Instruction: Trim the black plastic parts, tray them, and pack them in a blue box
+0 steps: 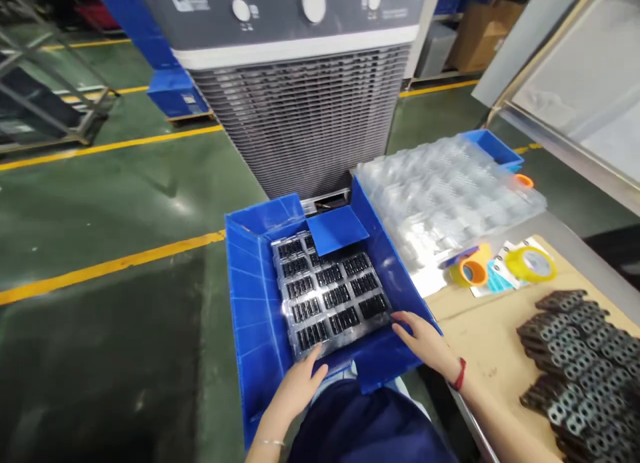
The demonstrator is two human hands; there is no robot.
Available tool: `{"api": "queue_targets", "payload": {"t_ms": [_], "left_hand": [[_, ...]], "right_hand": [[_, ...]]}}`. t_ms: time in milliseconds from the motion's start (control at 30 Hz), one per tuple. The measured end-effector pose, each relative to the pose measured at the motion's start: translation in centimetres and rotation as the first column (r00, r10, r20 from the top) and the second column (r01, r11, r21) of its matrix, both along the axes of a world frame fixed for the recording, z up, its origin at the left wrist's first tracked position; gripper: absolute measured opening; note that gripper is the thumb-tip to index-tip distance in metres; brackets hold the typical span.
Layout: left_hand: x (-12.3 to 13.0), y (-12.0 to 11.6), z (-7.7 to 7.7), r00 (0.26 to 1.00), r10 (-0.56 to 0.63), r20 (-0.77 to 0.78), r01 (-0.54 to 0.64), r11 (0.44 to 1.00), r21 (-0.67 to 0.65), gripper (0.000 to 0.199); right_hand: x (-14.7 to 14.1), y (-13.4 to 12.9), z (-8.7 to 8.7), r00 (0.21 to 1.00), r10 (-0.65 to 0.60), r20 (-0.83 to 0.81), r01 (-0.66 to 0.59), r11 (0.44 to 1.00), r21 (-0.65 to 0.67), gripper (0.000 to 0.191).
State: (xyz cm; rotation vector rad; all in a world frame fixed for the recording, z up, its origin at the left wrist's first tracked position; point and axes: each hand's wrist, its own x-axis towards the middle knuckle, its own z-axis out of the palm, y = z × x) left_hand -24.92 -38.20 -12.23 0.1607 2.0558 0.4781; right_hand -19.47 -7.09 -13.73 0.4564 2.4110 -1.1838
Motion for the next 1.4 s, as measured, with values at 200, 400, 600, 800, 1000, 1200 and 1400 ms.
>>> {"api": "queue_targets", "payload": {"t_ms": [200, 400, 600, 800, 1000, 1200, 1400], "left_hand": [[0.8, 4.0, 0.3, 0.978, -0.207, -0.014, 0.208, 0.977, 0.038, 0.069], [2.2, 8.1, -0.2, 0.907, -0.421, 0.014, 0.412, 0.893, 0.178, 0.073], [4.1, 10.7, -2.8, 0.786, -0.617, 0.030, 0.612, 0.785, 0.096, 0.074], [4.7, 10.4, -3.7, 0.860, -0.482, -0.170, 0.466, 0.876, -0.126, 0.051], [4.4, 10.8, -3.2, 0.878, -0.360, -0.314, 0.288, 0.923, -0.254, 0.044], [4.4, 11.7, -3.2, 0.856, -0.337, -0.393, 0.230, 0.928, -0.295, 0.034], [3.7, 10.6, -3.6, 0.836, -0.366, -0.408, 0.337, 0.930, -0.145, 0.031]], "right_hand": [[6.9, 0.4, 2.3, 0.962, -0.215, -0.166, 0.203, 0.975, -0.087, 0.046], [13.7, 1.6, 1.1, 0.804, -0.544, -0.242, 0.538, 0.838, -0.095, 0.043], [18.3, 3.3, -0.8, 0.614, -0.755, -0.231, 0.755, 0.647, -0.107, 0.037], [22.4, -0.2, -3.5, 0.745, -0.667, -0.032, 0.641, 0.728, -0.243, 0.025], [27.0, -1.9, -11.4, 0.823, -0.413, 0.389, 0.533, 0.799, -0.279, 0.019], [32.5, -1.2, -17.1, 0.654, -0.366, 0.662, 0.593, 0.791, -0.148, 0.025], [37.2, -6.3, -16.4, 0.434, -0.456, 0.777, 0.683, 0.729, 0.046, 0.027]]}}
